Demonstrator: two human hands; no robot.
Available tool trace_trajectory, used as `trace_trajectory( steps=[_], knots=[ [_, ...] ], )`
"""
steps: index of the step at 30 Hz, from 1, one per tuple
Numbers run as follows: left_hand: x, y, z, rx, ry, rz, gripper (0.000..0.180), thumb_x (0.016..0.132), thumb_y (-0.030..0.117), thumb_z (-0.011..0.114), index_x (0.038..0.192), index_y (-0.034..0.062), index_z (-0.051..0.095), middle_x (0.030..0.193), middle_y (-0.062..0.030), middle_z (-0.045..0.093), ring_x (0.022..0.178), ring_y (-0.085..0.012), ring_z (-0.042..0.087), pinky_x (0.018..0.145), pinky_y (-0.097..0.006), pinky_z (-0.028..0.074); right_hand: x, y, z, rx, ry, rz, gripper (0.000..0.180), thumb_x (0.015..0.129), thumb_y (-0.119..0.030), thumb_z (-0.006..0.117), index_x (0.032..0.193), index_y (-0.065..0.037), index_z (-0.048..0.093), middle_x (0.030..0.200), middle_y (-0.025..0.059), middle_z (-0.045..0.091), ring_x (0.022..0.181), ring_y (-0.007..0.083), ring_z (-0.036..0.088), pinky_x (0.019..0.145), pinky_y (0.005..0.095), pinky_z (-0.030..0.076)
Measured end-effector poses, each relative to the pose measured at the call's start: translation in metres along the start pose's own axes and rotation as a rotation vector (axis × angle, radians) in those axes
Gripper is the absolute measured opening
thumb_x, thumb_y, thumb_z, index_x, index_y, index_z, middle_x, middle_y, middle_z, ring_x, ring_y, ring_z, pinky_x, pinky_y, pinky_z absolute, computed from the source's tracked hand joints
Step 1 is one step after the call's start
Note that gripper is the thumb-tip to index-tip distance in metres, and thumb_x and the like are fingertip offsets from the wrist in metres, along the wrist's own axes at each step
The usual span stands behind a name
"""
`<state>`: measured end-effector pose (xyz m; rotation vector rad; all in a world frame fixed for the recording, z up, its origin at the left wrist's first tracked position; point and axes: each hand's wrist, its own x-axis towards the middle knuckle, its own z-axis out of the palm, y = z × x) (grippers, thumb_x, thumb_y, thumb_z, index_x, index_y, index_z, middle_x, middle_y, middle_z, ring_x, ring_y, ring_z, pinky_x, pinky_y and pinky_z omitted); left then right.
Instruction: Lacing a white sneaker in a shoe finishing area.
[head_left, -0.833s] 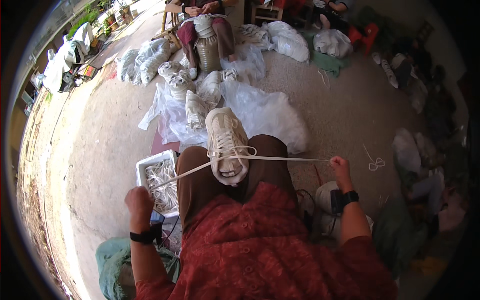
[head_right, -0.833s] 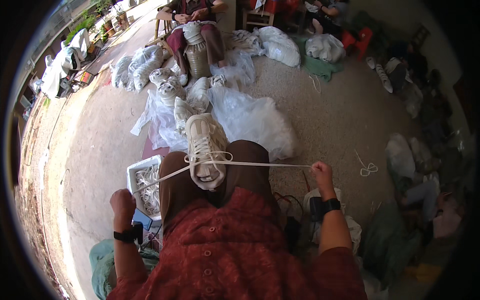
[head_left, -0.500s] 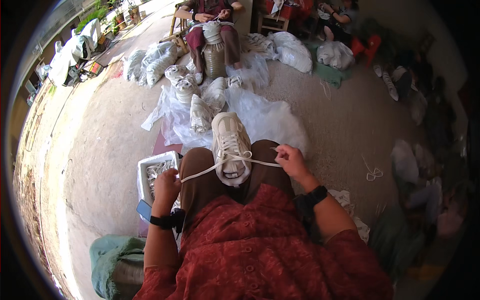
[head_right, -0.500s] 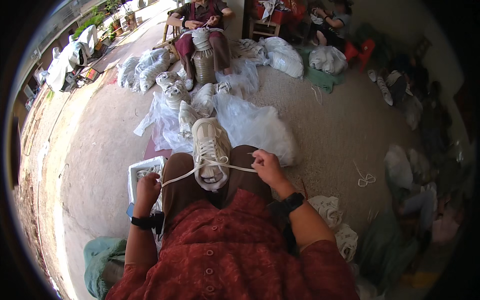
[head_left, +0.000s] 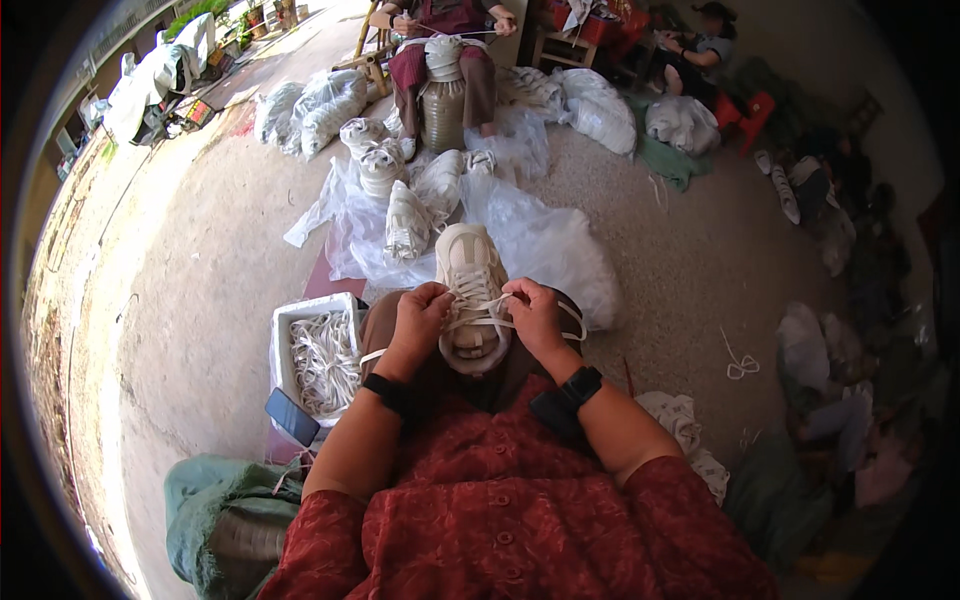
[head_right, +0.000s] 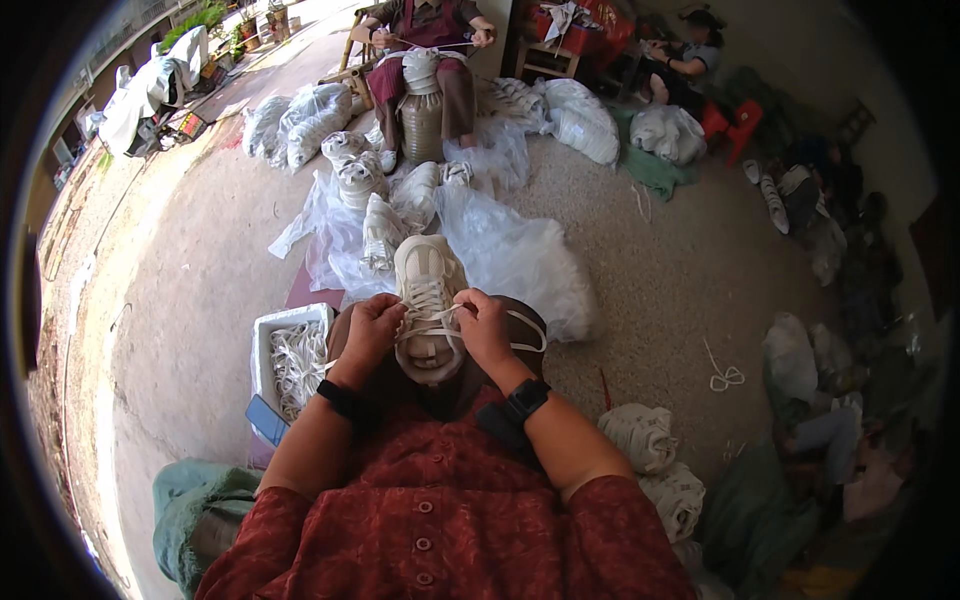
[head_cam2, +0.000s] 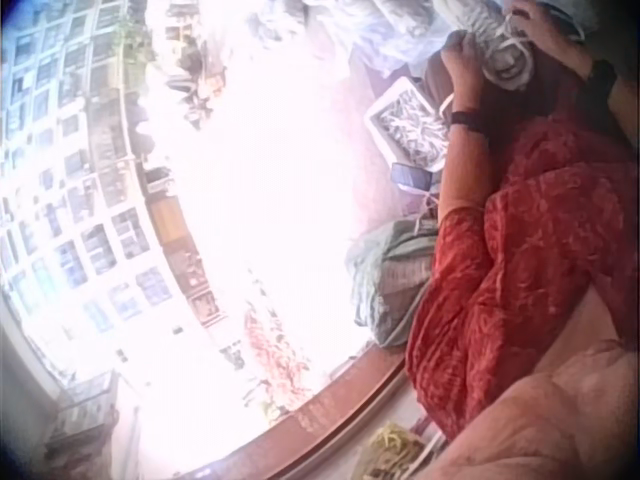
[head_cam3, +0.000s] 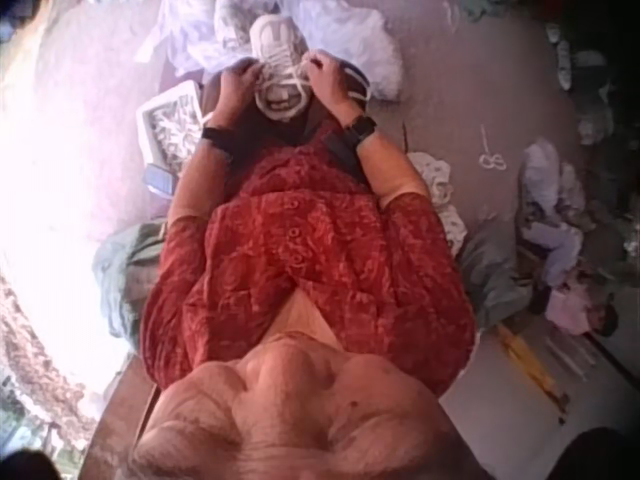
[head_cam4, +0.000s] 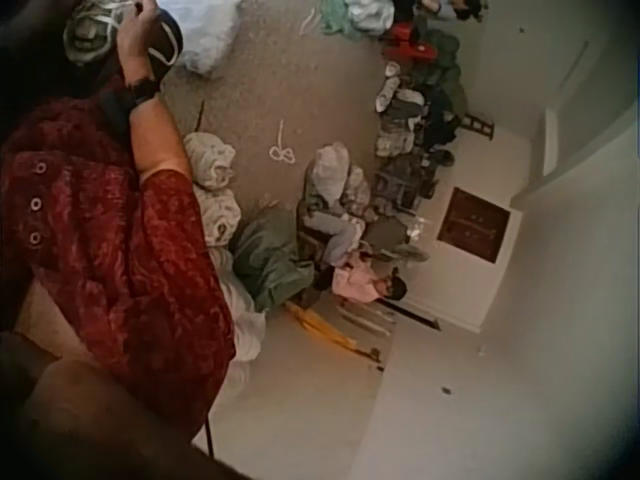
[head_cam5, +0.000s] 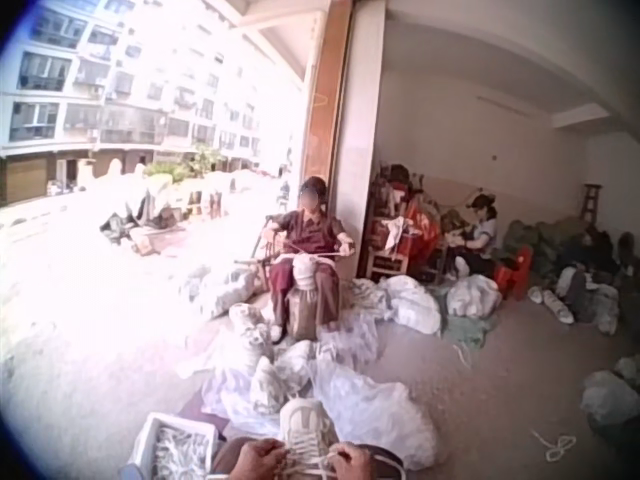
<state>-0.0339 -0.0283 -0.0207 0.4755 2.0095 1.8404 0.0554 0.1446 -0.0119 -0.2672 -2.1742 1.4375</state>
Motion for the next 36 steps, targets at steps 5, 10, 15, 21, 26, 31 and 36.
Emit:
trace_trajectory(
  steps=[5, 10, 15, 21, 26, 31, 36],
  knots=[
    [-0.009, 0.045, -0.002, -0.243, -0.164, -0.074, 0.017, 0.088, 0.019, 0.057, 0.084, 0.0036, 0.063, 0.070, 0.0053, 0.057, 0.060, -0.0030, 0.047, 0.054, -0.018, 0.037, 0.005, -0.001, -0.001, 0.130, -0.064, 0.115, 0.008, 0.078, -0.003, 0.059, 0.084, 0.003, 0.062, 0.070, 0.0087, 0.063, 0.065, 0.0116, 0.058, 0.062, 0.0265, 0.047],
    [-0.011, 0.027, -0.012, -0.095, -0.184, -0.126, 0.018, 0.086, 0.023, 0.059, 0.082, 0.0058, 0.062, 0.071, 0.0056, 0.056, 0.061, -0.0018, 0.046, 0.056, -0.018, 0.036, 0.003, 0.001, -0.003, 0.162, -0.185, 0.120, 0.007, 0.078, -0.004, 0.061, 0.081, 0.003, 0.061, 0.067, 0.0059, 0.061, 0.062, 0.0094, 0.054, 0.059, 0.0251, 0.045],
    [-0.015, 0.029, -0.006, -0.259, -0.164, -0.201, 0.018, 0.085, 0.022, 0.059, 0.077, 0.0060, 0.061, 0.069, 0.0044, 0.055, 0.060, -0.0035, 0.046, 0.055, -0.019, 0.036, 0.004, 0.005, -0.016, 0.317, -0.475, 0.184, 0.007, 0.075, -0.003, 0.062, 0.074, 0.001, 0.057, 0.062, 0.0028, 0.052, 0.059, 0.0075, 0.047, 0.055, 0.0252, 0.041],
    [-0.015, 0.018, -0.004, -0.337, -0.078, -0.189, 0.012, 0.081, 0.018, 0.061, 0.073, 0.0083, 0.060, 0.067, 0.0044, 0.054, 0.057, -0.0038, 0.045, 0.051, -0.018, 0.035, 0.004, -0.006, -0.005, 0.173, -0.118, 0.086, 0.004, 0.072, 0.002, 0.058, 0.072, 0.000, 0.055, 0.058, 0.0005, 0.049, 0.056, 0.0069, 0.046, 0.054, 0.0250, 0.040],
    [-0.015, 0.015, -0.003, -0.381, -0.056, -0.219, 0.011, 0.080, 0.016, 0.061, 0.072, 0.0093, 0.059, 0.067, 0.0048, 0.054, 0.057, -0.0031, 0.045, 0.050, -0.018, 0.033, 0.003, -0.003, -0.007, 0.126, -0.187, 0.043, 0.003, 0.073, 0.002, 0.055, 0.075, 0.000, 0.056, 0.061, 0.0071, 0.054, 0.057, 0.0149, 0.054, 0.055, 0.0287, 0.044],
    [-0.015, 0.012, -0.003, -0.412, -0.067, -0.167, 0.012, 0.081, 0.016, 0.061, 0.071, 0.0093, 0.060, 0.067, 0.0051, 0.054, 0.058, -0.0025, 0.044, 0.049, -0.018, 0.032, -0.003, -0.010, -0.008, -0.352, 0.006, -0.321, 0.004, 0.073, 0.000, 0.054, 0.076, -0.001, 0.052, 0.066, 0.0175, 0.055, 0.062, 0.0344, 0.056, 0.058, 0.0409, 0.045],
    [-0.017, 0.013, 0.000, -0.377, -0.034, -0.175, 0.014, 0.081, 0.014, 0.062, 0.069, 0.0069, 0.059, 0.065, 0.0042, 0.054, 0.055, -0.0029, 0.044, 0.049, -0.019, 0.033, -0.008, -0.005, -0.004, -0.511, 0.089, -0.263, 0.011, 0.073, -0.003, 0.055, 0.078, -0.003, 0.045, 0.066, 0.0184, 0.052, 0.063, 0.0375, 0.055, 0.056, 0.0469, 0.043]
  ],
)
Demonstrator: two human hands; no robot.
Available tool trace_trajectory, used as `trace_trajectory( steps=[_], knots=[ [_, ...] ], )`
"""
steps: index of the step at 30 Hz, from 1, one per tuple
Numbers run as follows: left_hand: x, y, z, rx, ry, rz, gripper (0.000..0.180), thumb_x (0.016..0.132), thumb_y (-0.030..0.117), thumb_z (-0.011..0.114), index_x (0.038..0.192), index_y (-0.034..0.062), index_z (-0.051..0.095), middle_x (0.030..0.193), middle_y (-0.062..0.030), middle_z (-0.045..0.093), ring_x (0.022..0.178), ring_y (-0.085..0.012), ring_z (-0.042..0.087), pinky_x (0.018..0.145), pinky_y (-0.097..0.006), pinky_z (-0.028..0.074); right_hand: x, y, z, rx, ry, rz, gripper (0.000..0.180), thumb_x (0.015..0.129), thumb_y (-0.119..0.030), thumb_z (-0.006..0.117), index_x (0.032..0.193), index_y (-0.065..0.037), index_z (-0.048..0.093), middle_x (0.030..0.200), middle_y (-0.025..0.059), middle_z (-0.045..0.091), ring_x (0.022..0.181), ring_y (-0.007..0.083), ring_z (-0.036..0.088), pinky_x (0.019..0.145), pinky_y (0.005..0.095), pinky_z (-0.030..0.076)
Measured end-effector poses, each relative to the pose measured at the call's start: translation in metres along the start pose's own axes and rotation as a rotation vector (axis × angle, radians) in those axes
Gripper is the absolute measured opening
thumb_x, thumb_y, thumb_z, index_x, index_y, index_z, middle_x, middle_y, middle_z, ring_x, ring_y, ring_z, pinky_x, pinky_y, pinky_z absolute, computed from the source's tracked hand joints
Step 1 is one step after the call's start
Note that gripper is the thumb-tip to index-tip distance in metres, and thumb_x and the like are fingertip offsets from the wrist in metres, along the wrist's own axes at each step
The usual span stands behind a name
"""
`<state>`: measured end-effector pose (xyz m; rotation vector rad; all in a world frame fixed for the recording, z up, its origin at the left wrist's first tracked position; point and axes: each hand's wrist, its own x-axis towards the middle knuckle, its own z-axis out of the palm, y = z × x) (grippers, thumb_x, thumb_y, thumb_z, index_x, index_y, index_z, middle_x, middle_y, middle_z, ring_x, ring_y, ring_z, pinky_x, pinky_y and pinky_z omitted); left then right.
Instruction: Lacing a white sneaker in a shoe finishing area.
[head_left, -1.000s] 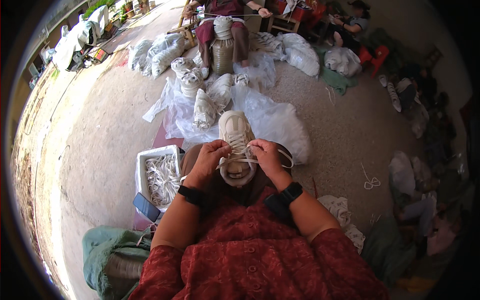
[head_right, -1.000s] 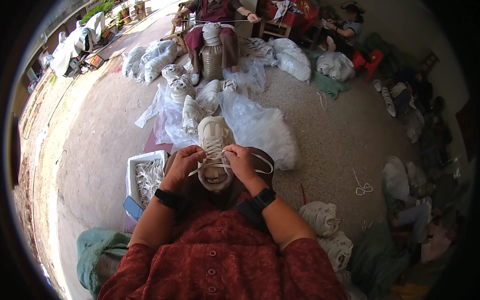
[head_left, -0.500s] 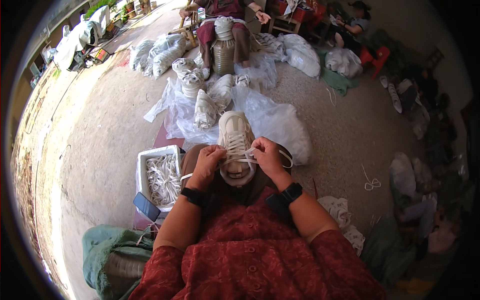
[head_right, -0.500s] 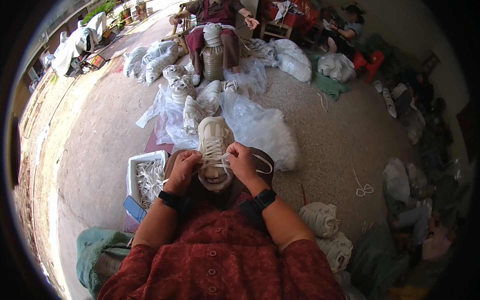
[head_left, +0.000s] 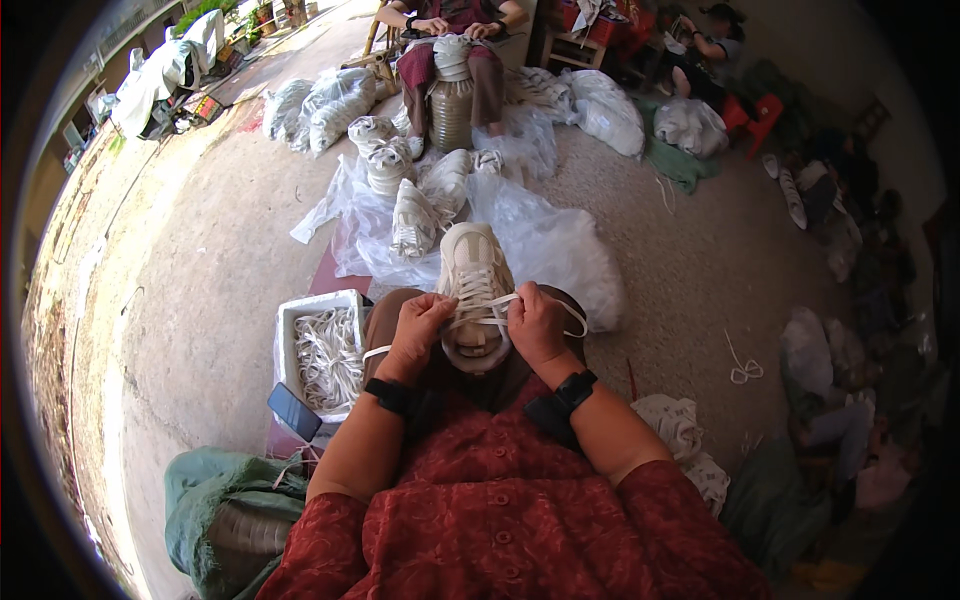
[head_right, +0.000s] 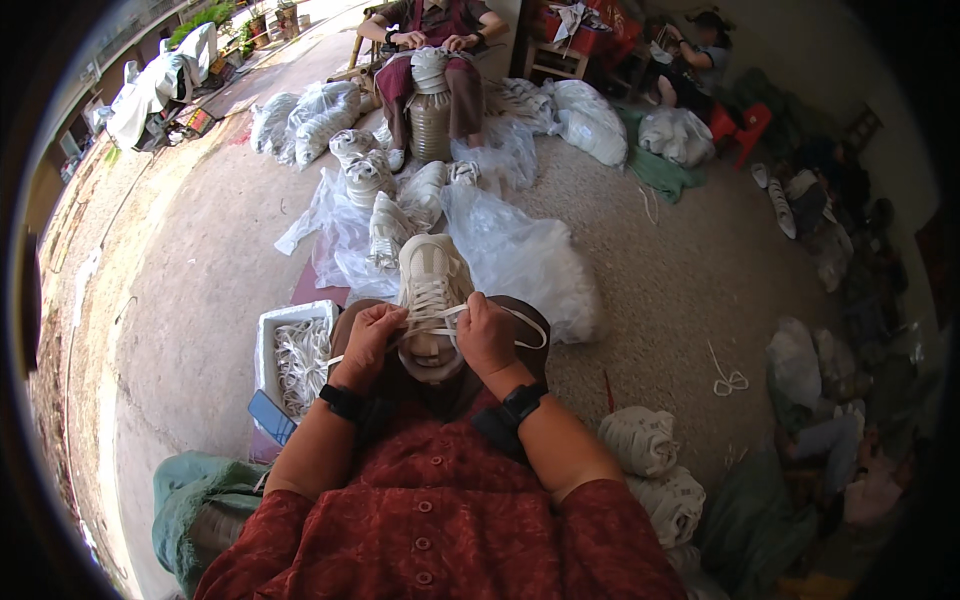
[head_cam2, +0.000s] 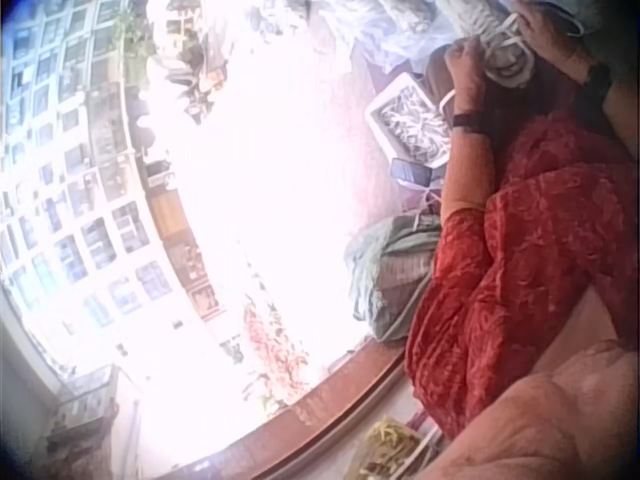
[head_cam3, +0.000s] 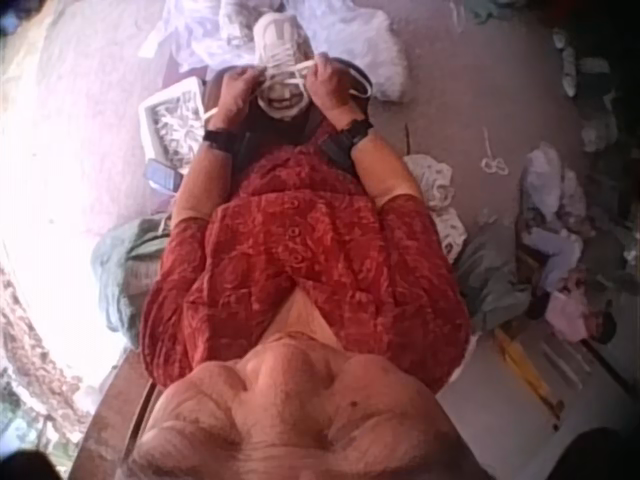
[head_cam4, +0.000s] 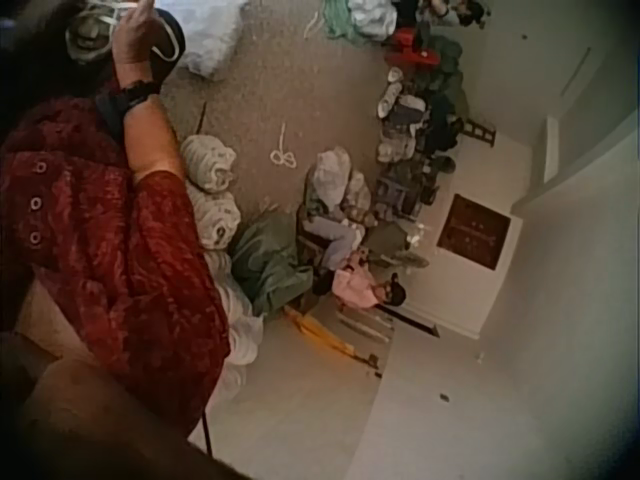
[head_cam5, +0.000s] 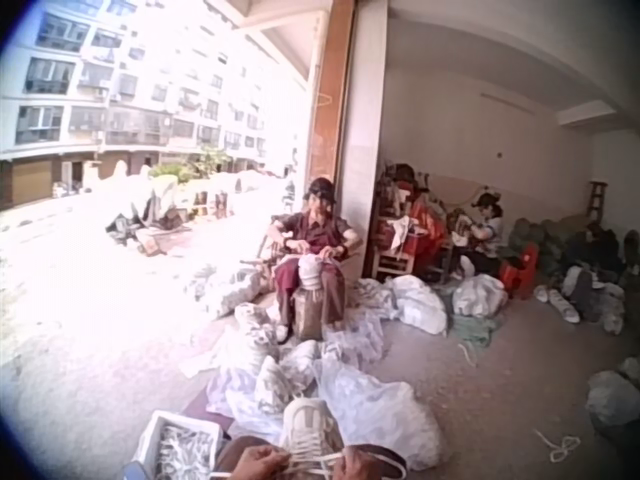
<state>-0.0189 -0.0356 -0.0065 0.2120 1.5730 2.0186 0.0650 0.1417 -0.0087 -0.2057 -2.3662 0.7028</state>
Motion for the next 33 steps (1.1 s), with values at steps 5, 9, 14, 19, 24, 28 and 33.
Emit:
trace_trajectory(
  steps=[5, 9, 14, 19, 24, 28, 33],
  knots=[
    [0.005, -0.013, -0.011, 0.129, 0.070, 0.083, 0.018, 0.081, 0.015, 0.062, 0.067, 0.0031, 0.058, 0.061, 0.0028, 0.053, 0.053, -0.0045, 0.045, 0.049, -0.020, 0.035, -0.001, -0.001, -0.011, -0.162, -0.127, -0.185, 0.009, 0.075, -0.003, 0.052, 0.080, -0.005, 0.045, 0.063, 0.0162, 0.051, 0.060, 0.0366, 0.054, 0.054, 0.0457, 0.044],
    [0.004, -0.011, -0.006, 0.255, 0.131, 0.089, 0.021, 0.082, 0.015, 0.061, 0.066, 0.0034, 0.057, 0.060, 0.0025, 0.053, 0.053, -0.0046, 0.045, 0.049, -0.021, 0.036, -0.004, 0.005, -0.002, -0.086, -0.118, -0.122, 0.004, 0.075, -0.002, 0.050, 0.076, -0.004, 0.048, 0.067, 0.0161, 0.054, 0.062, 0.0352, 0.055, 0.054, 0.0433, 0.044],
    [0.004, -0.011, -0.006, 0.228, 0.118, 0.091, 0.022, 0.081, 0.016, 0.063, 0.065, 0.0017, 0.057, 0.060, 0.0013, 0.054, 0.054, -0.0052, 0.046, 0.048, -0.021, 0.037, 0.008, 0.018, 0.000, 0.769, -0.371, 0.173, 0.010, 0.073, -0.004, 0.056, 0.066, -0.002, 0.049, 0.070, 0.0142, 0.056, 0.062, 0.0316, 0.053, 0.056, 0.0380, 0.043],
    [0.004, -0.017, -0.012, 0.291, 0.117, 0.151, 0.024, 0.081, 0.018, 0.064, 0.065, 0.0015, 0.056, 0.059, 0.0003, 0.054, 0.055, -0.0060, 0.046, 0.049, -0.023, 0.038, -0.002, 0.012, -0.018, 0.469, -0.411, 0.174, 0.011, 0.074, -0.006, 0.060, 0.074, -0.002, 0.050, 0.068, 0.0110, 0.054, 0.062, 0.0234, 0.052, 0.058, 0.0317, 0.042],
    [-0.001, -0.015, -0.013, 0.570, 0.145, 0.261, 0.026, 0.080, 0.019, 0.066, 0.067, -0.0004, 0.055, 0.057, -0.0023, 0.052, 0.054, -0.0087, 0.045, 0.051, -0.027, 0.040, -0.013, 0.007, -0.019, 0.431, -0.393, 0.173, 0.014, 0.075, -0.009, 0.063, 0.080, -0.002, 0.052, 0.069, 0.0116, 0.057, 0.059, 0.0259, 0.054, 0.057, 0.0319, 0.042],
    [-0.005, -0.014, -0.018, 0.538, 0.146, 0.285, 0.020, 0.080, 0.016, 0.068, 0.072, 0.0010, 0.056, 0.062, -0.0006, 0.054, 0.057, -0.0076, 0.046, 0.053, -0.025, 0.040, -0.019, 0.020, -0.010, 0.660, -0.185, 0.273, 0.011, 0.075, -0.004, 0.061, 0.084, -0.002, 0.056, 0.069, 0.0044, 0.057, 0.057, 0.0133, 0.052, 0.054, 0.0285, 0.042],
    [-0.031, 0.005, -0.080, -0.014, 0.310, 0.293, 0.013, 0.080, 0.000, 0.065, 0.078, 0.0069, 0.054, 0.070, 0.0027, 0.057, 0.061, -0.0036, 0.050, 0.057, -0.016, 0.041, -0.023, 0.048, -0.064, 1.070, 0.090, 0.810, 0.014, 0.071, 0.006, 0.054, 0.080, -0.005, 0.055, 0.057, -0.0063, 0.041, 0.044, 0.0024, 0.032, 0.041, 0.0195, 0.023]
  ],
)
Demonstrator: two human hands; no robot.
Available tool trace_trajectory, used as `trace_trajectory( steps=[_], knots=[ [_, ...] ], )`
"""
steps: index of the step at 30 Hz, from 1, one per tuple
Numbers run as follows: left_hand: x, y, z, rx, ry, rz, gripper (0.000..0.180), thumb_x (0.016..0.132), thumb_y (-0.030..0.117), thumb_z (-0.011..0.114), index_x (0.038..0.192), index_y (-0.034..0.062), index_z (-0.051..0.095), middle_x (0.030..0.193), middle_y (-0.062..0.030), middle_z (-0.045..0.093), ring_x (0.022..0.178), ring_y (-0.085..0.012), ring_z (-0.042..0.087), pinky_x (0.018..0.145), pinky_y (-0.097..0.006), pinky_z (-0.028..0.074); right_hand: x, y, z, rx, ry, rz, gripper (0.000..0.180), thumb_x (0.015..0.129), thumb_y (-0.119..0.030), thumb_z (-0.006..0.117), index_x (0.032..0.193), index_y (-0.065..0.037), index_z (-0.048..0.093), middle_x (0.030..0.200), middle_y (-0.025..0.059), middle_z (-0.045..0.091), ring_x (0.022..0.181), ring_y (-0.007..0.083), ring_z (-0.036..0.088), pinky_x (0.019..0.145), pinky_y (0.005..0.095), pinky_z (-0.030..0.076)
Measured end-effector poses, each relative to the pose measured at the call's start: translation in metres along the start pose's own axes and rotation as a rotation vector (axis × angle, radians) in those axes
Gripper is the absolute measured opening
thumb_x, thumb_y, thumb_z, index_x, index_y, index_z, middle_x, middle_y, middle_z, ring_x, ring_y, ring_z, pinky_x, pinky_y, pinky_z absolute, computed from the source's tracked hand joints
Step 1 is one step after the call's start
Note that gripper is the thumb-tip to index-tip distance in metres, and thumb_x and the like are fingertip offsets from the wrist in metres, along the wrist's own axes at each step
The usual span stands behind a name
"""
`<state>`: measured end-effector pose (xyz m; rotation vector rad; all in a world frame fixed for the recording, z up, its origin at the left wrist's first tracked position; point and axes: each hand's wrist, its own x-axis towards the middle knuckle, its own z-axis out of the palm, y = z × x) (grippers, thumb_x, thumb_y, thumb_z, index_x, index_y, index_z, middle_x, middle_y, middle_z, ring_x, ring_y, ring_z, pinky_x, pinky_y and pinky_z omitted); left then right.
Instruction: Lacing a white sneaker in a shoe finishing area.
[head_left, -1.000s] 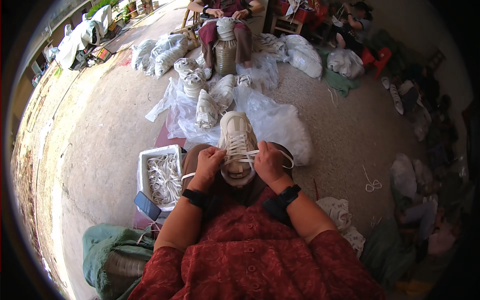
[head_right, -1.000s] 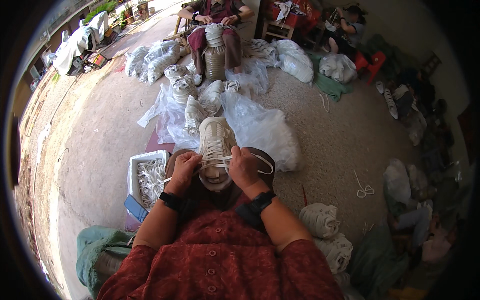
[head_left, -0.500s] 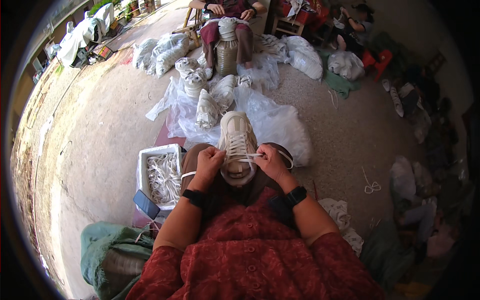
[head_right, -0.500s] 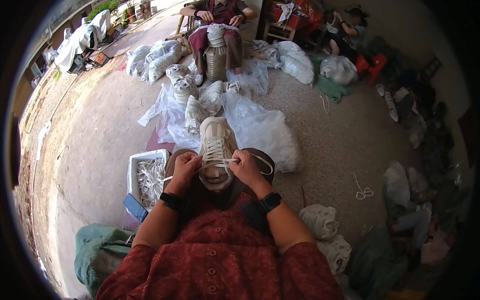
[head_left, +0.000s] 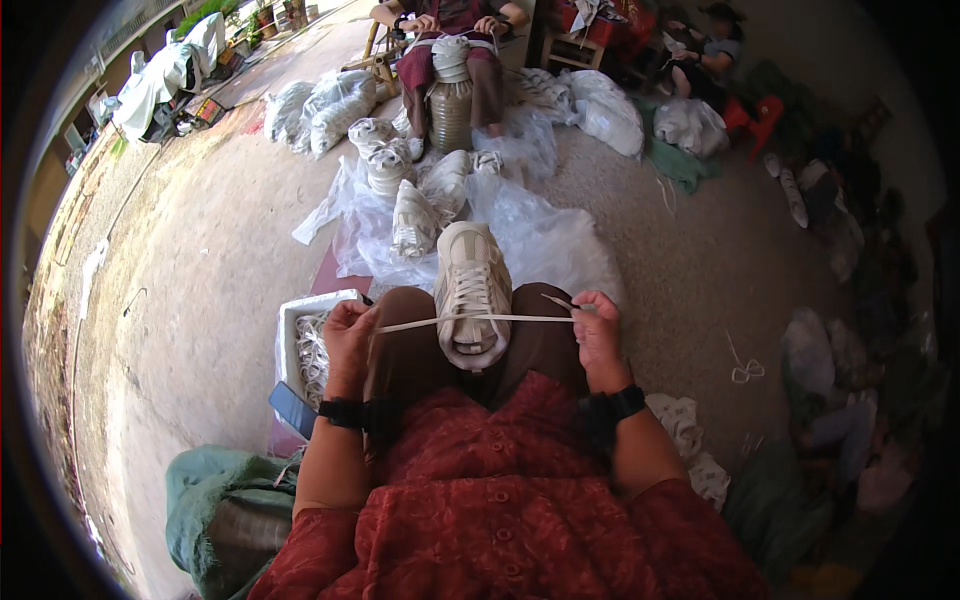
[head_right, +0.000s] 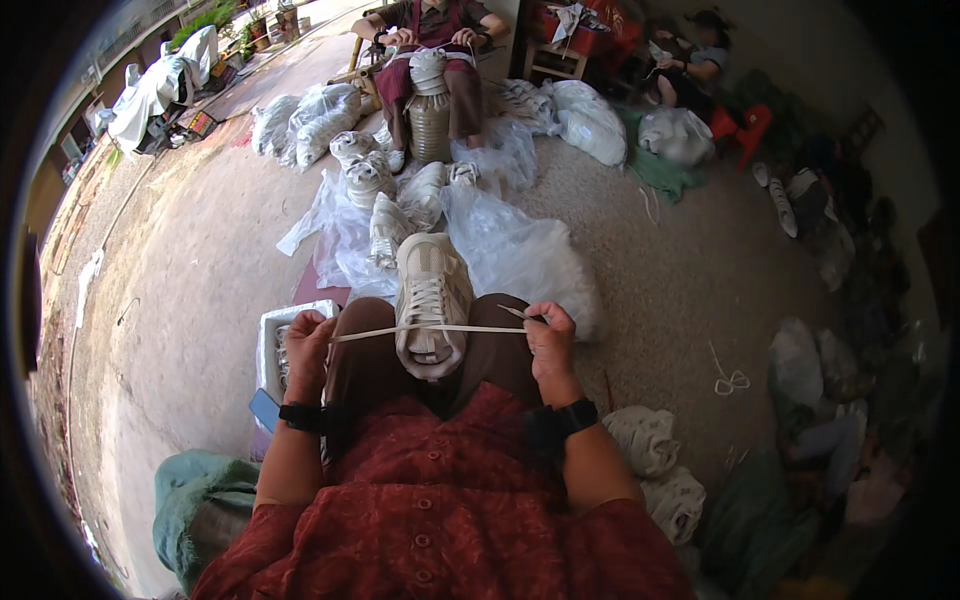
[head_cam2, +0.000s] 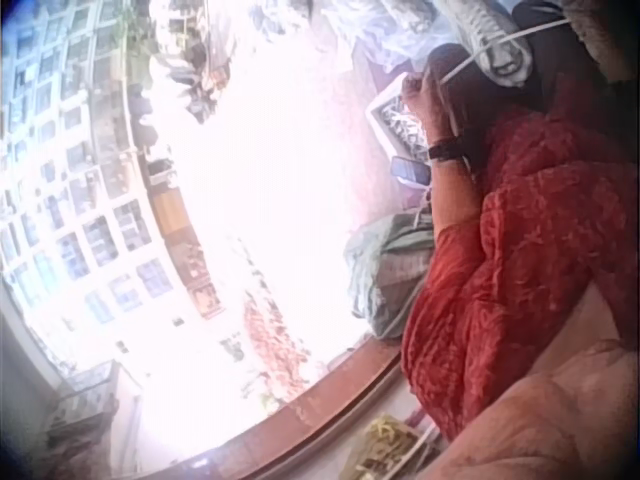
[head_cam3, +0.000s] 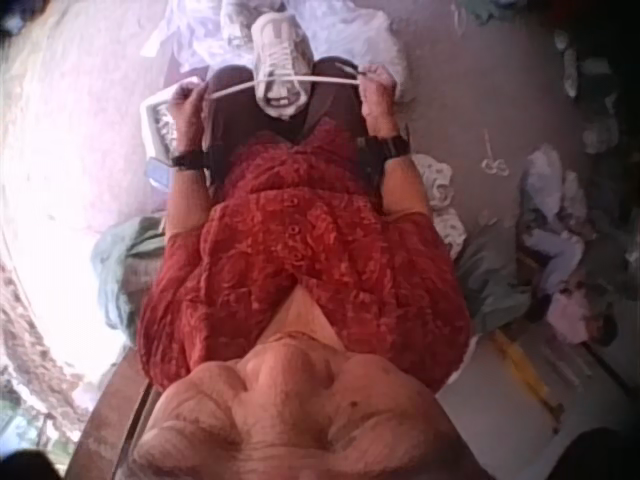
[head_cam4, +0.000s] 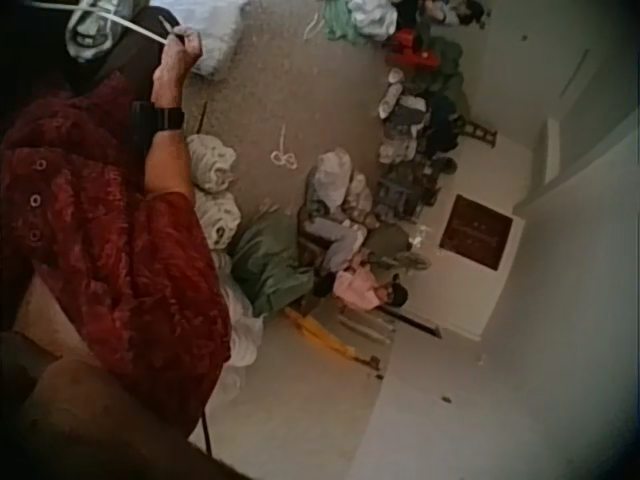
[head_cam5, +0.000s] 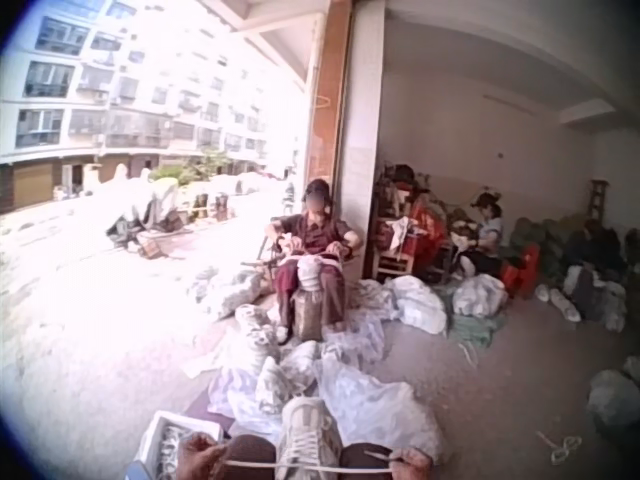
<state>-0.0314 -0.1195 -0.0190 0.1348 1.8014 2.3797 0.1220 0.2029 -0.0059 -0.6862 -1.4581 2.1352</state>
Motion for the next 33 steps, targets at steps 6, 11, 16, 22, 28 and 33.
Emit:
trace_trajectory(
  steps=[6, 11, 16, 22, 28, 33],
  knots=[
    [-0.019, 0.008, 0.002, 0.251, -0.144, 0.068, 0.010, 0.081, 0.008, 0.067, 0.078, 0.0022, 0.060, 0.070, 0.0016, 0.058, 0.064, -0.0060, 0.053, 0.058, -0.022, 0.042, -0.015, -0.012, -0.028, -0.323, -0.123, -0.023, 0.007, 0.075, 0.002, 0.057, 0.079, -0.004, 0.058, 0.055, -0.0009, 0.048, 0.049, 0.0071, 0.044, 0.046, 0.0227, 0.034],
    [-0.030, 0.057, 0.015, 0.780, -0.357, 0.239, 0.013, 0.074, 0.012, 0.072, 0.077, 0.0019, 0.064, 0.067, -0.0062, 0.059, 0.062, -0.0129, 0.057, 0.057, -0.028, 0.044, -0.026, -0.045, -0.024, -0.921, -0.345, -0.414, 0.009, 0.079, -0.007, 0.061, 0.075, 0.000, 0.057, 0.058, 0.0136, 0.052, 0.054, 0.0245, 0.053, 0.053, 0.0344, 0.041],
    [-0.031, 0.078, -0.003, 0.987, -0.369, 0.443, 0.012, 0.070, 0.009, 0.073, 0.078, 0.0050, 0.065, 0.071, -0.0084, 0.061, 0.061, -0.0216, 0.059, 0.056, -0.032, 0.046, -0.046, -0.086, -0.004, -1.212, -0.444, -0.754, 0.016, 0.075, -0.010, 0.065, 0.070, -0.001, 0.053, 0.063, 0.0172, 0.055, 0.063, 0.0363, 0.055, 0.055, 0.0421, 0.042],
    [-0.035, 0.082, -0.030, 1.009, -0.330, 0.386, 0.010, 0.071, 0.009, 0.072, 0.077, 0.0038, 0.066, 0.071, -0.0099, 0.063, 0.062, -0.0235, 0.061, 0.057, -0.032, 0.046, -0.054, -0.104, -0.014, -1.395, -0.595, -0.532, 0.008, 0.073, -0.009, 0.065, 0.076, -0.003, 0.060, 0.069, 0.0149, 0.057, 0.065, 0.0349, 0.057, 0.057, 0.0392, 0.044],
    [-0.035, 0.069, -0.034, 1.231, -0.449, 0.156, 0.021, 0.076, 0.024, 0.067, 0.077, 0.0031, 0.066, 0.071, -0.0168, 0.063, 0.068, -0.0332, 0.062, 0.062, -0.040, 0.048, -0.037, -0.066, 0.004, -1.227, -0.603, -0.562, 0.012, 0.076, -0.009, 0.062, 0.085, -0.002, 0.062, 0.077, 0.0164, 0.059, 0.074, 0.0357, 0.057, 0.065, 0.0396, 0.046],
    [-0.015, 0.038, 0.017, 1.235, -0.352, 0.448, 0.009, 0.078, 0.013, 0.058, 0.079, 0.0037, 0.060, 0.073, -0.0162, 0.062, 0.070, -0.0354, 0.061, 0.063, -0.044, 0.048, -0.011, -0.014, 0.061, -1.224, -0.501, -0.716, 0.007, 0.076, -0.008, 0.059, 0.077, -0.001, 0.057, 0.074, 0.0187, 0.058, 0.073, 0.0368, 0.058, 0.066, 0.0428, 0.047]
  ],
)
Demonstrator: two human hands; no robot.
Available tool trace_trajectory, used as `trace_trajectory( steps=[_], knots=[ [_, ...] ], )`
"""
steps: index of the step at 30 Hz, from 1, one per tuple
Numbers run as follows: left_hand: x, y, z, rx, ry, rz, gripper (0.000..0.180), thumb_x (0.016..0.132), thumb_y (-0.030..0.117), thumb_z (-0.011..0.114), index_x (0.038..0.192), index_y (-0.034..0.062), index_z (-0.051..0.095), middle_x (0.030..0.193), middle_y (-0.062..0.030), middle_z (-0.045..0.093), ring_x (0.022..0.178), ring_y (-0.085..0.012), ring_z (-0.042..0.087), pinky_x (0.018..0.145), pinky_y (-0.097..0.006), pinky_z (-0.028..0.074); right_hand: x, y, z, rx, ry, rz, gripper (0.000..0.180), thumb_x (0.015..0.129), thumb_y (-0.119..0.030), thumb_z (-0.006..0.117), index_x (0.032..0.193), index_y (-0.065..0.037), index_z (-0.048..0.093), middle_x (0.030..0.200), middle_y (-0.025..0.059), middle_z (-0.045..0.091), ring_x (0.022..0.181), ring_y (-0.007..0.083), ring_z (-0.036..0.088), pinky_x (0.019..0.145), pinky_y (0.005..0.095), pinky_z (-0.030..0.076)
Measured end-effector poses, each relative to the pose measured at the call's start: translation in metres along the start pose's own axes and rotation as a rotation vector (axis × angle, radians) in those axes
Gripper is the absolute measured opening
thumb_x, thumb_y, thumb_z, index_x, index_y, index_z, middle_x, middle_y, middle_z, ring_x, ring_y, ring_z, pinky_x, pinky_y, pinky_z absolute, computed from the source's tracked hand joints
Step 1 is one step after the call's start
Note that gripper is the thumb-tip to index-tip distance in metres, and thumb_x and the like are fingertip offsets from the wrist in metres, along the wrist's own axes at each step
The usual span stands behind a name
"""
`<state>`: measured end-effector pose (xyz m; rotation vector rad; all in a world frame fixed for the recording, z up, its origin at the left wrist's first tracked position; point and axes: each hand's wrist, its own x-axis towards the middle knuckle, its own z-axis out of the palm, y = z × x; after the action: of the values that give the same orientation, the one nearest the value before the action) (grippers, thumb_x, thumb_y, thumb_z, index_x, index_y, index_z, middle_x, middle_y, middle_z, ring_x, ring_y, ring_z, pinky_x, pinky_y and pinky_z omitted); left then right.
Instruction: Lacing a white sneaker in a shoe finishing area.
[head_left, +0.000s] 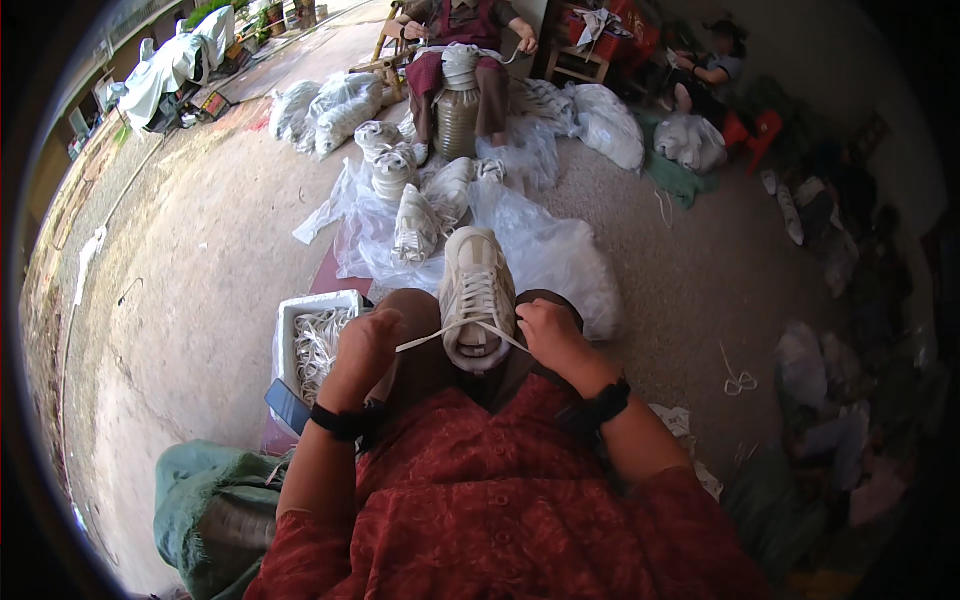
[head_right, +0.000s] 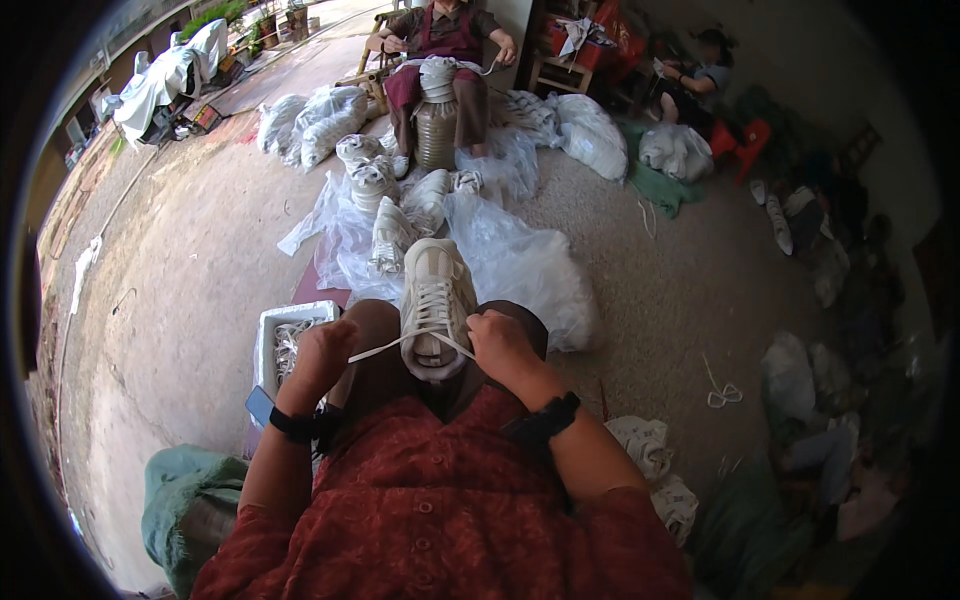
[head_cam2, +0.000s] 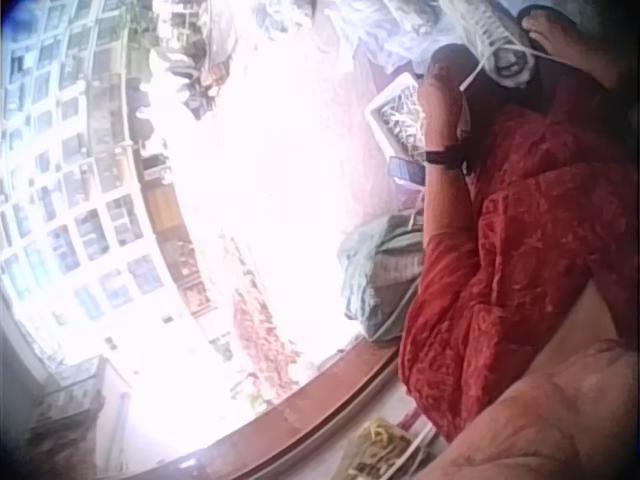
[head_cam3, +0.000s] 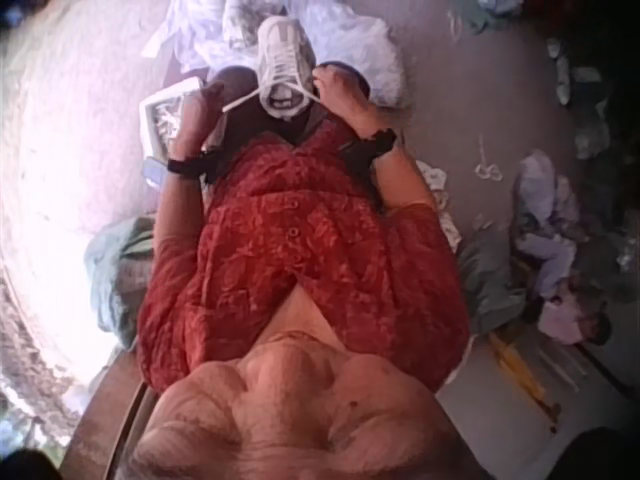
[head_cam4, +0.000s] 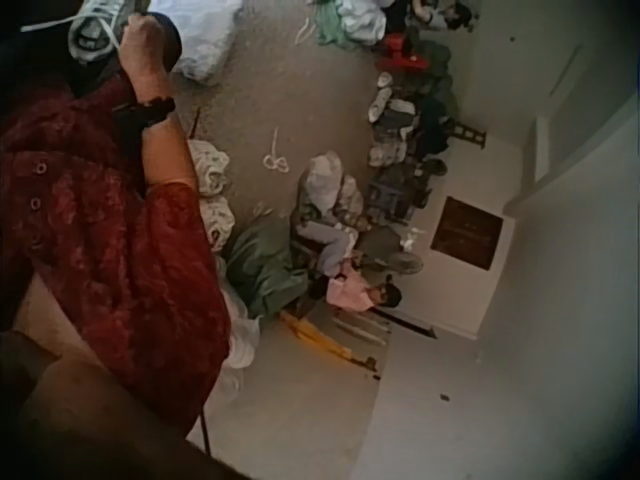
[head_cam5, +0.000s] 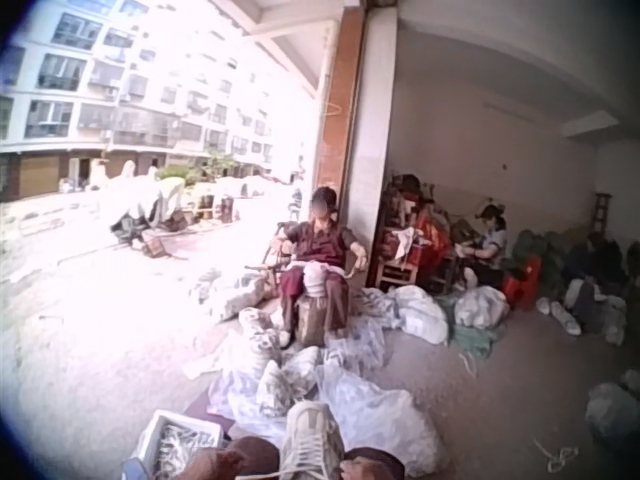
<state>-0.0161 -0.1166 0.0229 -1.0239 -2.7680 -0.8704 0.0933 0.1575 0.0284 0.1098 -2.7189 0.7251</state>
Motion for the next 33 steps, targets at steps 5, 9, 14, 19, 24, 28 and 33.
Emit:
trace_trajectory(
  steps=[5, 9, 14, 19, 24, 28, 33],
  knots=[
    [0.041, 0.028, 0.042, 0.038, -0.112, 0.197, 0.009, 0.076, 0.010, 0.054, 0.071, 0.0049, 0.060, 0.070, -0.0155, 0.063, 0.068, -0.0328, 0.063, 0.060, -0.043, 0.050, 0.027, -0.011, 0.037, -0.260, -0.104, -0.053, 0.006, 0.074, -0.007, 0.053, 0.072, -0.003, 0.058, 0.068, 0.0166, 0.058, 0.069, 0.0334, 0.059, 0.064, 0.0431, 0.049],
    [0.052, 0.046, 0.045, 0.228, -0.226, 0.209, 0.009, 0.074, 0.011, 0.056, 0.071, 0.0057, 0.063, 0.069, -0.0151, 0.064, 0.067, -0.0306, 0.064, 0.060, -0.041, 0.051, 0.037, -0.012, 0.039, -0.308, -0.170, -0.153, 0.006, 0.071, -0.007, 0.054, 0.070, -0.004, 0.059, 0.066, 0.0157, 0.059, 0.069, 0.0331, 0.061, 0.064, 0.0430, 0.050],
    [0.059, 0.052, 0.033, 0.271, -0.346, 0.219, 0.010, 0.073, 0.011, 0.057, 0.072, 0.0052, 0.065, 0.070, -0.0157, 0.064, 0.068, -0.0311, 0.065, 0.061, -0.040, 0.052, 0.049, -0.022, 0.024, -0.389, -0.341, -0.108, 0.011, 0.072, -0.010, 0.056, 0.067, -0.004, 0.065, 0.070, 0.0165, 0.064, 0.071, 0.0311, 0.065, 0.064, 0.0392, 0.052],
    [0.064, 0.058, 0.044, 0.238, -0.239, 0.123, 0.013, 0.069, 0.018, 0.062, 0.065, 0.0052, 0.063, 0.065, -0.0154, 0.062, 0.060, -0.0322, 0.062, 0.054, -0.042, 0.048, 0.058, -0.028, 0.019, -0.334, -0.208, -0.286, 0.006, 0.070, -0.008, 0.056, 0.068, -0.005, 0.061, 0.068, 0.0155, 0.062, 0.068, 0.0322, 0.063, 0.063, 0.0404, 0.052],
    [0.071, 0.055, 0.039, 0.163, -0.253, 0.131, 0.017, 0.071, 0.022, 0.059, 0.069, 0.0057, 0.065, 0.070, -0.0171, 0.064, 0.066, -0.0330, 0.064, 0.059, -0.043, 0.051, 0.070, -0.029, 0.031, -0.348, -0.127, -0.356, 0.004, 0.071, -0.007, 0.055, 0.072, -0.004, 0.057, 0.070, 0.0158, 0.060, 0.067, 0.0325, 0.062, 0.061, 0.0411, 0.052],
    [0.070, 0.048, 0.046, 0.184, -0.201, 0.180, 0.016, 0.071, 0.021, 0.059, 0.066, 0.0062, 0.063, 0.067, -0.0154, 0.063, 0.063, -0.0317, 0.063, 0.056, -0.042, 0.051, 0.053, -0.012, 0.033, -0.075, 0.038, -0.078, 0.010, 0.074, -0.010, 0.059, 0.080, -0.003, 0.058, 0.075, 0.0174, 0.061, 0.071, 0.0351, 0.062, 0.065, 0.0423, 0.050],
    [0.083, 0.053, 0.043, 0.151, 0.011, 0.444, 0.012, 0.070, 0.016, 0.057, 0.064, 0.0066, 0.059, 0.063, -0.0143, 0.061, 0.058, -0.0305, 0.061, 0.054, -0.041, 0.050, 0.030, -0.011, 0.024, 0.176, -0.062, 0.223, 0.017, 0.075, -0.012, 0.062, 0.088, -0.001, 0.058, 0.080, 0.0204, 0.062, 0.076, 0.0400, 0.061, 0.071, 0.0463, 0.048]
  ],
)
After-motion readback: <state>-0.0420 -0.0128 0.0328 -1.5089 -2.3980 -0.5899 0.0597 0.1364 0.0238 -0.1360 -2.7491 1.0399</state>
